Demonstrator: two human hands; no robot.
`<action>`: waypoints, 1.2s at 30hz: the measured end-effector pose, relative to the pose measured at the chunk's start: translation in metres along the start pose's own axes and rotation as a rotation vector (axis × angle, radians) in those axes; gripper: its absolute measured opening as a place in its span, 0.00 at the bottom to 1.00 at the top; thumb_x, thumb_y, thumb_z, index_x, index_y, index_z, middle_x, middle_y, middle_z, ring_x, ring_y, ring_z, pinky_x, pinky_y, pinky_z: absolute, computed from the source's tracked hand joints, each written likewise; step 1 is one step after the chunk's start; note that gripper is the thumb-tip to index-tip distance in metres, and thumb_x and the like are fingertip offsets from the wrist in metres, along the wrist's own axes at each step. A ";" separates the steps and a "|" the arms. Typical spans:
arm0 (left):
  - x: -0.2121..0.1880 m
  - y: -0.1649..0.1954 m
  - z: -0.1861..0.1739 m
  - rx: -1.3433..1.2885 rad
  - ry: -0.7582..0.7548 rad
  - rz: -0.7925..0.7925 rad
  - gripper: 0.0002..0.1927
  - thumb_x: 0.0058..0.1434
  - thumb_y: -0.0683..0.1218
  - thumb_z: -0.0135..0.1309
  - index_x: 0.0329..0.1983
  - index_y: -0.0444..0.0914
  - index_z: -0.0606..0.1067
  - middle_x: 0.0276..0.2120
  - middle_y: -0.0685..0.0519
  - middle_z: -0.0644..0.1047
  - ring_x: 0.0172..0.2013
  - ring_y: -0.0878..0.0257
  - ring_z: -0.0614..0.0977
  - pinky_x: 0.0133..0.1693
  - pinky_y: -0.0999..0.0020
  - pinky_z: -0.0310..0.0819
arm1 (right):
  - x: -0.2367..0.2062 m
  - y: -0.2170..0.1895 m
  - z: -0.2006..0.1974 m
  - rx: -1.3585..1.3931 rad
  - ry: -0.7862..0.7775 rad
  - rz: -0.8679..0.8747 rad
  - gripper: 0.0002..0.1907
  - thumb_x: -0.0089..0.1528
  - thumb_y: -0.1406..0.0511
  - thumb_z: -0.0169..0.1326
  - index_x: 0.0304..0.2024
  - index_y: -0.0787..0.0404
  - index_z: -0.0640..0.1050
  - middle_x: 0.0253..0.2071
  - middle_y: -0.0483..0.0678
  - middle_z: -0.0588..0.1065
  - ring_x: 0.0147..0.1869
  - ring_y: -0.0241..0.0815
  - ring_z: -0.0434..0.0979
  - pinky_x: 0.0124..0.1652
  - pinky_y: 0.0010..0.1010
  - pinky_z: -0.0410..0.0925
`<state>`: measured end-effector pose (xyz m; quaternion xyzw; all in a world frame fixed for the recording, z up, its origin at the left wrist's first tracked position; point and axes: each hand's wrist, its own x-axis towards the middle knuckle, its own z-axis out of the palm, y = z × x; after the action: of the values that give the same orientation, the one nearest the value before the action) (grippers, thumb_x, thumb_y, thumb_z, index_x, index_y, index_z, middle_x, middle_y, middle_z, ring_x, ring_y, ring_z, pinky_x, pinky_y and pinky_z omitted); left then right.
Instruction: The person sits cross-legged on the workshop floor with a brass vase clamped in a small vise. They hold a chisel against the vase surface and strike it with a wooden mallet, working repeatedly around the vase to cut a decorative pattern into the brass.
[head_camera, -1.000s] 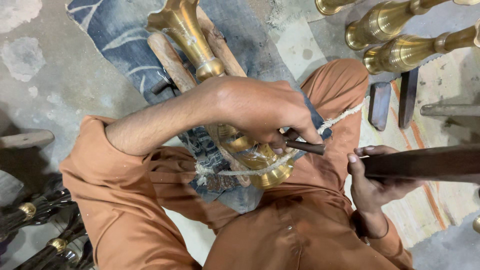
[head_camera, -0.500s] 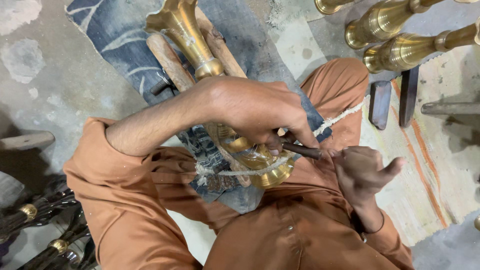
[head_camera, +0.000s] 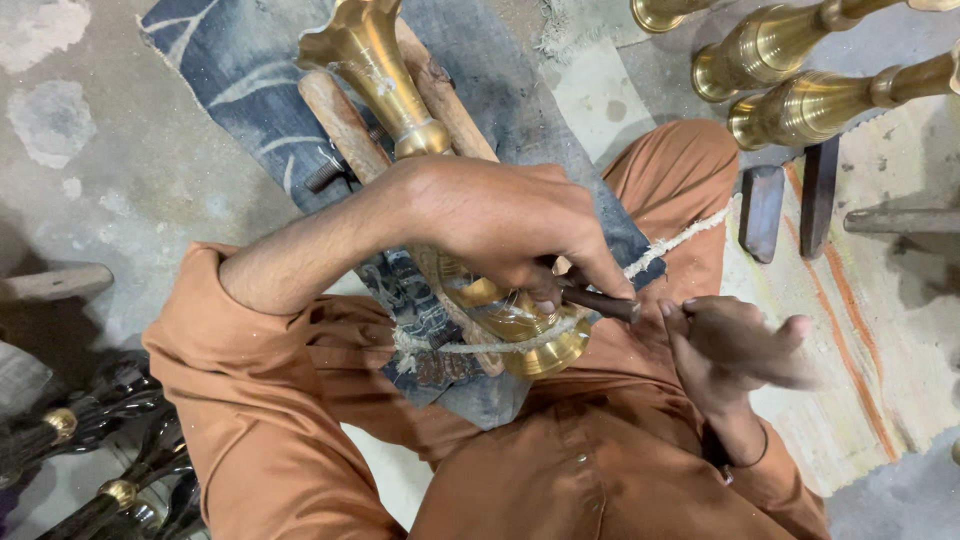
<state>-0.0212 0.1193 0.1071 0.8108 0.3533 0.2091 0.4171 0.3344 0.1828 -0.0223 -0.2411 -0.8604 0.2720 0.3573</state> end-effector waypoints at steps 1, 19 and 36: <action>-0.001 -0.002 0.000 0.001 0.020 0.021 0.30 0.52 0.44 0.69 0.60 0.51 0.77 0.46 0.57 0.82 0.50 0.57 0.80 0.49 0.55 0.69 | -0.001 -0.001 -0.001 0.043 0.022 0.055 0.53 0.64 0.81 0.62 0.77 0.52 0.42 0.47 0.54 0.73 0.38 0.41 0.76 0.38 0.30 0.72; -0.009 0.002 0.000 -0.040 0.041 -0.046 0.29 0.56 0.47 0.64 0.63 0.52 0.75 0.48 0.60 0.83 0.50 0.61 0.83 0.48 0.58 0.72 | 0.000 0.004 -0.015 0.043 0.078 0.134 0.57 0.64 0.82 0.61 0.79 0.47 0.39 0.44 0.60 0.74 0.36 0.44 0.76 0.36 0.31 0.73; -0.014 0.009 -0.002 -0.026 0.124 0.093 0.29 0.52 0.44 0.65 0.60 0.48 0.76 0.45 0.58 0.83 0.47 0.57 0.82 0.48 0.55 0.67 | 0.022 0.005 -0.017 -0.201 -0.093 -0.340 0.66 0.54 0.78 0.68 0.77 0.42 0.38 0.40 0.61 0.74 0.34 0.54 0.76 0.32 0.41 0.69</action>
<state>-0.0280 0.1062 0.1148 0.8063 0.3377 0.2827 0.3948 0.3346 0.2050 -0.0046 -0.1138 -0.9272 0.1313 0.3319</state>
